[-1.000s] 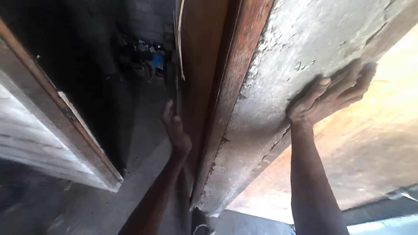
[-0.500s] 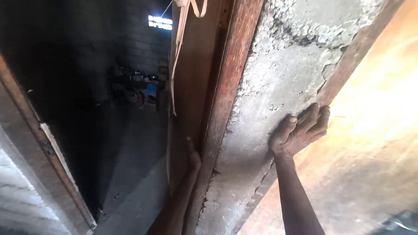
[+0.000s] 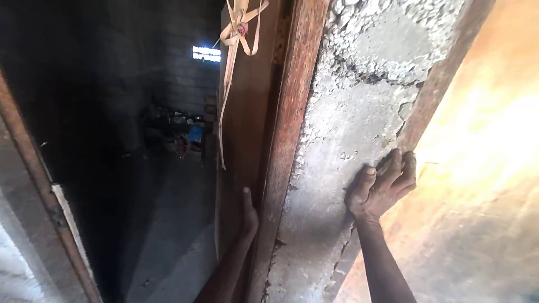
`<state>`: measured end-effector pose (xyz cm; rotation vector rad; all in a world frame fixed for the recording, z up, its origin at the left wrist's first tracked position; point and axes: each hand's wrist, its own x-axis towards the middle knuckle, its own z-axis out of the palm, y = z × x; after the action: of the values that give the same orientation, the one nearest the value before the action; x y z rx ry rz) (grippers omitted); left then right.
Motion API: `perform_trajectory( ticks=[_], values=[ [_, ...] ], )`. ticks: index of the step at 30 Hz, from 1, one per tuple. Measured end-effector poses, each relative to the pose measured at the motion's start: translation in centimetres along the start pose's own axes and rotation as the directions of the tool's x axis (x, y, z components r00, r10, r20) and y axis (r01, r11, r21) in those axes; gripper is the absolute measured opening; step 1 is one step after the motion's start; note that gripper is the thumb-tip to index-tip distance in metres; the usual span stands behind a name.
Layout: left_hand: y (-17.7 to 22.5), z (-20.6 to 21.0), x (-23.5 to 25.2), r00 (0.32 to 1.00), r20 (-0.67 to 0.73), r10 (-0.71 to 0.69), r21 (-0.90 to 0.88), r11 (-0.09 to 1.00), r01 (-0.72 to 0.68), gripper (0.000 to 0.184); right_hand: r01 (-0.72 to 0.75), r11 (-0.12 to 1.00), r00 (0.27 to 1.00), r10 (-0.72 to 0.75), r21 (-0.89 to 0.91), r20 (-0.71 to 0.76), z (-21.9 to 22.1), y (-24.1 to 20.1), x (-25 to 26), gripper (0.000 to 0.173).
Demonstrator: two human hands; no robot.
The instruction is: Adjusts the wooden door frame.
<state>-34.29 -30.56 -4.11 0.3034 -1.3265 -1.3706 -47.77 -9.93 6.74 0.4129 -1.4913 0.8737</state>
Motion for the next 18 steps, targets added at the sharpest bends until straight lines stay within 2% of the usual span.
perform_trajectory(
  ticks=[2,4,7,9,12,14,16,18],
  values=[
    [0.6,-0.2,1.0,0.987,-0.020,0.161,-0.023,0.987,-0.161,0.096,0.003,1.000,1.000,-0.003,-0.001,-0.011,0.0,-0.1,0.0,0.081],
    [1.2,0.2,2.0,0.971,-0.054,0.233,-0.058,0.970,-0.236,0.100,0.009,1.000,1.000,-0.009,0.004,-0.019,0.0,-0.1,0.2,0.081],
    [2.6,1.2,1.5,0.957,0.046,0.286,0.001,0.958,-0.287,0.095,0.000,1.000,1.000,0.000,0.011,-0.016,0.0,-0.2,0.0,0.082],
    [2.0,0.6,2.0,0.947,0.050,0.318,0.001,0.948,-0.319,0.094,0.006,0.999,1.000,-0.005,0.031,-0.005,-0.3,-0.2,0.0,0.081],
    [2.2,0.6,2.3,0.941,0.036,0.335,0.046,0.940,-0.337,0.102,0.001,0.999,1.000,0.000,0.039,-0.013,-0.3,-0.5,0.2,0.080],
    [3.3,1.4,1.4,0.941,0.122,0.317,0.067,0.943,-0.326,0.116,-0.005,0.999,1.000,0.006,0.034,-0.014,-0.2,-0.5,0.3,0.082],
    [3.4,1.5,1.3,0.914,0.203,0.352,0.078,0.924,-0.373,0.126,-0.009,1.000,1.000,0.009,0.026,-0.007,-0.3,-0.4,0.2,0.083],
    [4.2,1.3,1.1,0.887,0.298,0.352,0.115,0.909,-0.399,0.121,-0.013,1.000,1.000,0.013,0.025,-0.013,-0.2,-0.4,0.3,0.082]
  ],
)
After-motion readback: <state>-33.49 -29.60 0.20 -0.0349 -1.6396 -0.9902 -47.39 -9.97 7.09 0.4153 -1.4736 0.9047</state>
